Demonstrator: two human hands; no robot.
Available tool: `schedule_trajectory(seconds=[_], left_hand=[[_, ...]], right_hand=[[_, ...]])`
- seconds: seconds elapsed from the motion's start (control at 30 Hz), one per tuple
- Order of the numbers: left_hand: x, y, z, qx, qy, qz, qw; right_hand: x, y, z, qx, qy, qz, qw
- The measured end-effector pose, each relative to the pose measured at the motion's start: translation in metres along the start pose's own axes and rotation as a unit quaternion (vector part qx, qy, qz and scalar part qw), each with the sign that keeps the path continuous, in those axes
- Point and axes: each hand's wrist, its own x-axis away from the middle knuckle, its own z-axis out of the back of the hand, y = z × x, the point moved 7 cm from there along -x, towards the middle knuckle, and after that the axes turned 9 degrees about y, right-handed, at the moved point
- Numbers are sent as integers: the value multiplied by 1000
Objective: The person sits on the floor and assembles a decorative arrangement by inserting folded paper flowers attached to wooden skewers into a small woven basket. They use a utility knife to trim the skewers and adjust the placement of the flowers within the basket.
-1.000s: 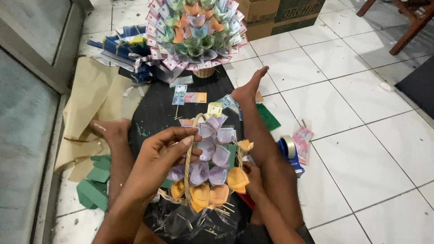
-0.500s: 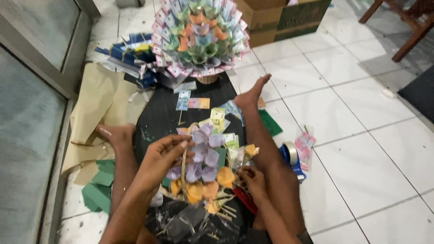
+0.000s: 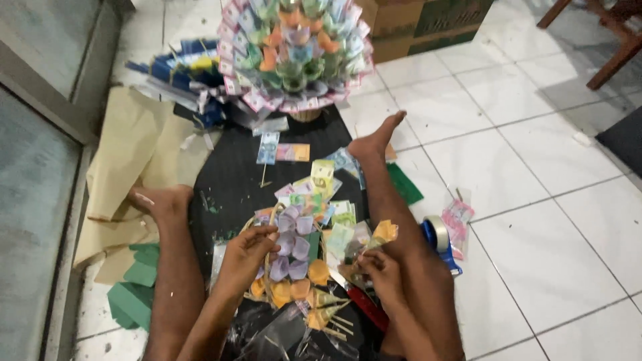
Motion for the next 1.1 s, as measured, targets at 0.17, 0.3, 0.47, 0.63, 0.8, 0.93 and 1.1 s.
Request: schedule_trajectory(seconds=[0.17,0.3,0.47,0.63,0.8,0.93,1.1], left_hand=[[-8,-16,2,1,19,9,1000],[-1,-19,8,8,28,14,999],[-7,-18,22,19,54,-11,998],[3,-11,23,-29,63,3,998],[-8,-29,40,-59,84,-52,993],[21,-12,53,-201,99,-103,969],[92,19,32,-246,268,-416,833]], right_hand=[[-11,2,-8,-112,9,-2,994],[2,2,-11,-103,-7,-10,995],[10,-3,-9,-57,27,-6,998],[10,-5,-7,-74,36,-14,997],[22,-11,-4,70,-3,19,997],[28,-9,4,2,1,0,1000],[45,-19,-8,-11,-77,30,997]])
